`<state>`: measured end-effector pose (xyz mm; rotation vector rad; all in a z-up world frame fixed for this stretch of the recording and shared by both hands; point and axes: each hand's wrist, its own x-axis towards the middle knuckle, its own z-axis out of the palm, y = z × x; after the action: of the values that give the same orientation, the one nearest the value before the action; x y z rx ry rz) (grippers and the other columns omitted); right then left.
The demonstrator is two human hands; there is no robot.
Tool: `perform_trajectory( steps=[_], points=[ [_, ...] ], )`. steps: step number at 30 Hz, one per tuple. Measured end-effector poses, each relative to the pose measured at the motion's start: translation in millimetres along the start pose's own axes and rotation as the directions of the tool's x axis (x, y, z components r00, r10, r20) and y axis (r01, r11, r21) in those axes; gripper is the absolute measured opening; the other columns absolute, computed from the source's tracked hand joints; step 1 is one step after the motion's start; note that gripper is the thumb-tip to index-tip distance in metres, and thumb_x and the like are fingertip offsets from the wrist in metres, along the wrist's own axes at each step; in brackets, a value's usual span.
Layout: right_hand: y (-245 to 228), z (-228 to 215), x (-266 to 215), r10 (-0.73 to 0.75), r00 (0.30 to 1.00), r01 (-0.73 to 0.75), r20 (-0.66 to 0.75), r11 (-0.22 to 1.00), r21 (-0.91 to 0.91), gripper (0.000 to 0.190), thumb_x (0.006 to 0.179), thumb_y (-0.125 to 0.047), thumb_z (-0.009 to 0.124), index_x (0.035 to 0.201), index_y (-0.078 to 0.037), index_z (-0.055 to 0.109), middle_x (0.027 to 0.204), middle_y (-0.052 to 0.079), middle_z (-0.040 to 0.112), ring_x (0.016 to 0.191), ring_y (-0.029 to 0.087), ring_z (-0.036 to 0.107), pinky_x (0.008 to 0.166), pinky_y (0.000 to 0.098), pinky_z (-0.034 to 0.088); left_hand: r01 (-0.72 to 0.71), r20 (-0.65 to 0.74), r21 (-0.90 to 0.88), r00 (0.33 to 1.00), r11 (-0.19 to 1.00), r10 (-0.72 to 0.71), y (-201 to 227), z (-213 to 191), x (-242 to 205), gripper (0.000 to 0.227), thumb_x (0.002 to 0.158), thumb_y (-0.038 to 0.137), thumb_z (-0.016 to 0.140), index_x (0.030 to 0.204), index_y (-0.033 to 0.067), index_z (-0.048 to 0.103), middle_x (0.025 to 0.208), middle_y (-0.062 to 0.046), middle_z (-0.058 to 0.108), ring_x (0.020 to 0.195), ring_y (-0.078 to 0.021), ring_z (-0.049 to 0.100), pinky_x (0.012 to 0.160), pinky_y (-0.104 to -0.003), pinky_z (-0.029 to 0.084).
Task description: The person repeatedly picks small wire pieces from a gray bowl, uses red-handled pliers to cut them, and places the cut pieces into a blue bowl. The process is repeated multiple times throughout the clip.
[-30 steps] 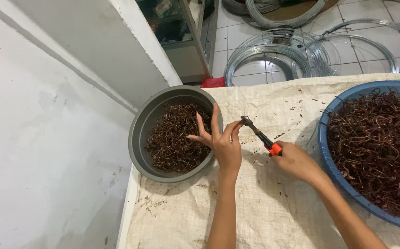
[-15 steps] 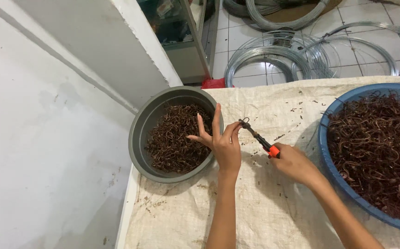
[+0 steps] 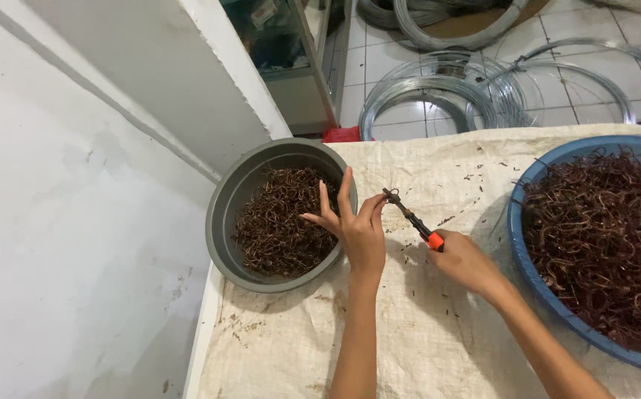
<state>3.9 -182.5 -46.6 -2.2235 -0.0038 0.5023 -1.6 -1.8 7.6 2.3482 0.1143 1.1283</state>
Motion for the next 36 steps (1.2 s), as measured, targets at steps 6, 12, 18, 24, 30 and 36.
perform_trajectory(
  steps=[6, 12, 18, 24, 30, 36],
  points=[
    [-15, -2, -11, 0.016, 1.000, -0.016, 0.002, 1.000, -0.018, 0.042, 0.082, -0.028, 0.067, 0.110, 0.003, 0.074, 0.081, 0.030, 0.071, 0.074, 0.043, 0.071, 0.065, 0.0461, 0.053, 0.003, 0.002, -0.049, 1.000, 0.999, -0.003, -6, 6, -1, 0.012, 0.091, 0.035, 0.069, 0.091, 0.0246, 0.076, 0.149, 0.004, 0.050, 0.149, -0.0401, 0.022, 0.111, -0.078, -0.008],
    [-2, 1, -5, -0.006, 1.000, 0.006, -0.029, 1.000, 0.026, 0.043, 0.080, -0.030, 0.070, 0.110, 0.001, 0.072, 0.084, 0.028, 0.072, 0.079, 0.044, 0.070, 0.072, 0.0488, 0.053, -0.025, -0.015, -0.073, 1.000, 0.997, 0.024, 5, -2, 0, 0.009, 0.092, 0.030, 0.070, 0.091, 0.0230, 0.075, 0.147, 0.002, 0.051, 0.149, -0.0401, 0.022, 0.112, -0.077, -0.006],
    [37, 15, 6, -0.122, 0.991, 0.120, -0.050, 0.992, -0.038, 0.039, 0.075, -0.033, 0.071, 0.099, -0.001, 0.073, 0.080, 0.029, 0.071, 0.077, 0.050, 0.069, 0.069, 0.0514, 0.052, -0.044, -0.009, -0.108, 0.999, 0.993, 0.044, 5, -2, -2, 0.008, 0.091, 0.030, 0.072, 0.090, 0.0228, 0.076, 0.144, 0.002, 0.053, 0.148, -0.0411, 0.025, 0.112, -0.078, -0.006],
    [34, 11, 6, -0.164, 0.982, 0.166, -0.098, 0.986, 0.012, 0.032, 0.077, -0.028, 0.071, 0.097, -0.003, 0.071, 0.076, 0.024, 0.070, 0.070, 0.039, 0.067, 0.067, 0.0458, 0.051, -0.047, 0.002, -0.143, 0.999, 0.989, 0.048, 10, -5, -1, 0.009, 0.092, 0.028, 0.071, 0.090, 0.0207, 0.076, 0.143, 0.002, 0.053, 0.148, -0.0404, 0.024, 0.114, -0.075, -0.005],
    [43, 14, 16, -0.146, 0.985, 0.144, -0.096, 0.989, -0.025, 0.031, 0.082, -0.030, 0.066, 0.100, -0.006, 0.072, 0.081, 0.027, 0.071, 0.078, 0.050, 0.069, 0.068, 0.0515, 0.053, -0.073, 0.012, -0.103, 0.997, 0.992, 0.074, 8, -4, -3, 0.006, 0.092, 0.028, 0.071, 0.091, 0.0231, 0.075, 0.145, 0.003, 0.052, 0.149, -0.0395, 0.024, 0.115, -0.075, -0.006],
    [20, 16, 7, -0.098, 0.992, 0.099, -0.076, 0.995, 0.014, 0.032, 0.080, -0.028, 0.074, 0.101, -0.004, 0.073, 0.082, 0.020, 0.073, 0.075, 0.038, 0.070, 0.073, 0.0445, 0.054, -0.048, 0.053, -0.081, 0.997, 0.996, 0.053, 2, -12, 5, 0.010, 0.092, 0.028, 0.070, 0.090, 0.0200, 0.075, 0.144, 0.001, 0.051, 0.147, -0.0415, 0.024, 0.112, -0.077, -0.005]
  ],
)
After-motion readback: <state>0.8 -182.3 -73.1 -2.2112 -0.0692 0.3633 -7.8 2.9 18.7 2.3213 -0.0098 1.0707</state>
